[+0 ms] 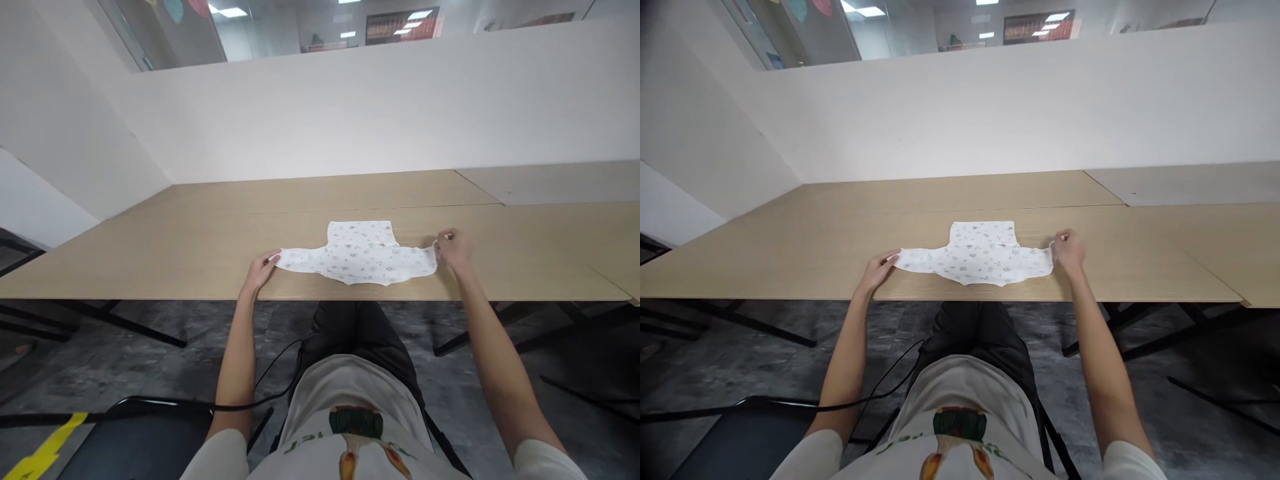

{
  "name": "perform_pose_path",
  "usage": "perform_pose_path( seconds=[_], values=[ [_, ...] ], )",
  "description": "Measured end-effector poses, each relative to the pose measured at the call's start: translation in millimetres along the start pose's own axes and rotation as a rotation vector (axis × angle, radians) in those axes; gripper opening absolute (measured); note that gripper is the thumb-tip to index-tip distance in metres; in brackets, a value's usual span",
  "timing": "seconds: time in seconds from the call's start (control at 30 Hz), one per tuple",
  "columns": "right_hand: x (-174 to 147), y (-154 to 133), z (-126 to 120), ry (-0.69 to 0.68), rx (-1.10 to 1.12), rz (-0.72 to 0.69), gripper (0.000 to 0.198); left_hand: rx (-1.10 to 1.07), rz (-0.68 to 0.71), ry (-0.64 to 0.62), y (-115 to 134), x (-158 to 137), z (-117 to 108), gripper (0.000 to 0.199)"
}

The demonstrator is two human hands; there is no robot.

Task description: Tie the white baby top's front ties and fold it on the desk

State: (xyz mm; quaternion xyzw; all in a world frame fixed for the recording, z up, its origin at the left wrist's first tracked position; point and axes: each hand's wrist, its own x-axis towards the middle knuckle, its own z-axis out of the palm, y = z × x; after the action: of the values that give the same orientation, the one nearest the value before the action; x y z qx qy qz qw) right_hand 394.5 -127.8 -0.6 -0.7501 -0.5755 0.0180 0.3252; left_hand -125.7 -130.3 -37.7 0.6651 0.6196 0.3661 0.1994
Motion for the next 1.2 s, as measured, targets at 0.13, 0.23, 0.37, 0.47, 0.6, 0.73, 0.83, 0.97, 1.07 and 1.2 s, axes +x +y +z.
perform_pose_path(
  seconds=[0.13, 0.23, 0.37, 0.47, 0.6, 0.73, 0.83, 0.97, 1.07, 1.2],
  values=[
    [-19, -76, 13, 0.015, 0.104, -0.089, 0.029, 0.068, -0.013, -0.009, -5, 0, 2, 0.055],
    [-48, -124, 39, -0.097, 0.089, -0.265, 0.027, 0.059, -0.007, 0.007, -6, 0, 3, 0.052],
    [-78, -155, 69, -0.213, -0.056, -0.348, 0.032, 0.062, -0.002, 0.000, -5, 0, 2, 0.051],
    [-84, -162, 80, -0.213, -0.151, -0.460, 0.037, 0.062, 0.004, -0.005, -4, 0, 2, 0.051],
    [-93, -167, 82, -0.176, -0.150, -0.565, 0.035, 0.062, -0.014, 0.009, -3, 0, 1, 0.050],
    [-150, -169, 79, -0.031, 0.105, -0.680, 0.027, 0.038, -0.055, 0.049, 1, 1, 4, 0.044],
    [-223, -165, 84, -0.051, 0.417, -0.802, 0.017, -0.090, -0.093, 0.163, 16, 7, 11, 0.045],
    [-294, -149, 111, -0.305, 0.558, -0.874, 0.014, -0.192, 0.069, 0.320, 70, 19, 38, 0.041],
    [-309, -135, 128, -0.463, 0.499, -0.897, 0.015, -0.094, 0.311, 0.275, 125, 23, 71, 0.033],
    [-309, -123, 130, -0.512, 0.442, -0.880, 0.021, 0.185, 0.477, 0.088, 179, 12, 123, 0.036]
  ],
)
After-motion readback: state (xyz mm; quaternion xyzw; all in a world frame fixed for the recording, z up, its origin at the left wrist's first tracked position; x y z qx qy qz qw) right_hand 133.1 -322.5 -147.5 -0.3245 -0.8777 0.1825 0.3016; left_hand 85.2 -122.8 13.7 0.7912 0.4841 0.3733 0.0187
